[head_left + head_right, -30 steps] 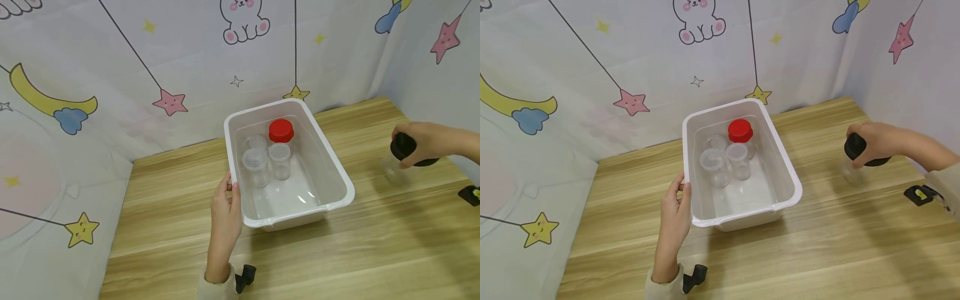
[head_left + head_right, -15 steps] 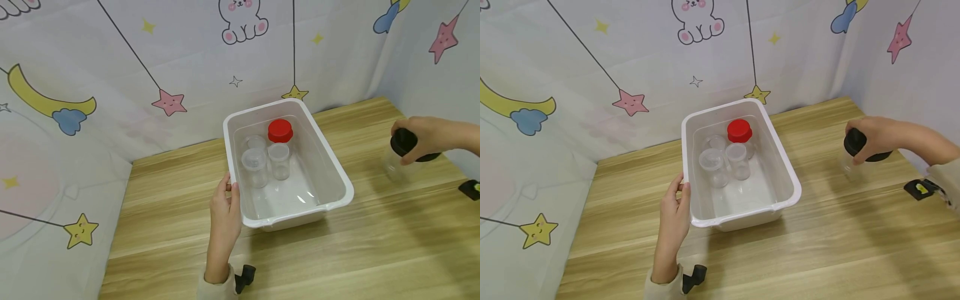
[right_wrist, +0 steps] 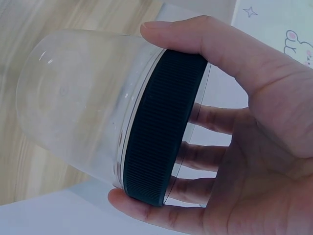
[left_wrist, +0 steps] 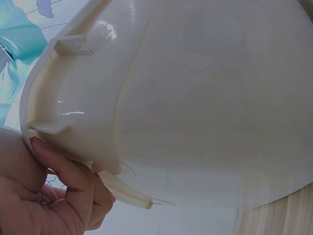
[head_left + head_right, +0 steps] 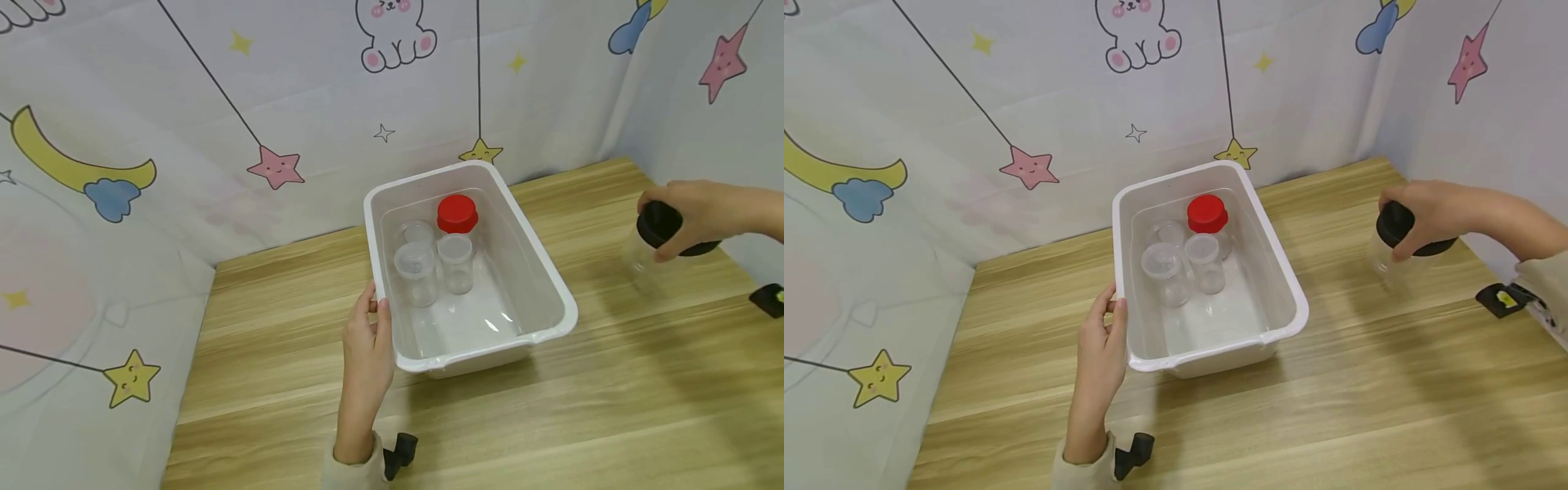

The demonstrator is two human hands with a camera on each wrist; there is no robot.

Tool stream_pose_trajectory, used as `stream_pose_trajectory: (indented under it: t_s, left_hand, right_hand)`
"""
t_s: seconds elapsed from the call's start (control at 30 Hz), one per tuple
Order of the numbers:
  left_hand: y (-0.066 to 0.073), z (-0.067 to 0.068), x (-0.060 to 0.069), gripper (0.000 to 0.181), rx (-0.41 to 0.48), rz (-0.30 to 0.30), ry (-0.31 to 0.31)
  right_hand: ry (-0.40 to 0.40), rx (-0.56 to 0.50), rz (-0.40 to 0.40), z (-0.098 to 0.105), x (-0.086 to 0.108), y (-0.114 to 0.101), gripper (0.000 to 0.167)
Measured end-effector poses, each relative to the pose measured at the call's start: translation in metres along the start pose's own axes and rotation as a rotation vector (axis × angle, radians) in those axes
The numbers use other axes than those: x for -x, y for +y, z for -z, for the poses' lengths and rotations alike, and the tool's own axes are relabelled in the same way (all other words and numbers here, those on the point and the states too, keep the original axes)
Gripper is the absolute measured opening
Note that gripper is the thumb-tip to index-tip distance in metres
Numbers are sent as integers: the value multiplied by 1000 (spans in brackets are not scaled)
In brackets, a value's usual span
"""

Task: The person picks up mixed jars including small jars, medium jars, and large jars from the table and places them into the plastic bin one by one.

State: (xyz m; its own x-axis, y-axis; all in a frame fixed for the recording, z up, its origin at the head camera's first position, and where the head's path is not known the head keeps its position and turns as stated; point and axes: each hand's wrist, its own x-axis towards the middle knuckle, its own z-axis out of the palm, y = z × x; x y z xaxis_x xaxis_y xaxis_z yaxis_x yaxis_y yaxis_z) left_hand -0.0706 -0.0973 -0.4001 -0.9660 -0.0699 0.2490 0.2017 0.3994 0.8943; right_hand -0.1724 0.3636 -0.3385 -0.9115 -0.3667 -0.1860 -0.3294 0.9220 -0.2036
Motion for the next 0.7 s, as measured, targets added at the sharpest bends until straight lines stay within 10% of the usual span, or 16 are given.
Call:
stream_pose_trajectory:
  t_s: [0.7]
  left_hand:
    - [1,1,1,47,16,1,-4]
  right_hand:
    - [-26,59,10,22,-3,-14,69]
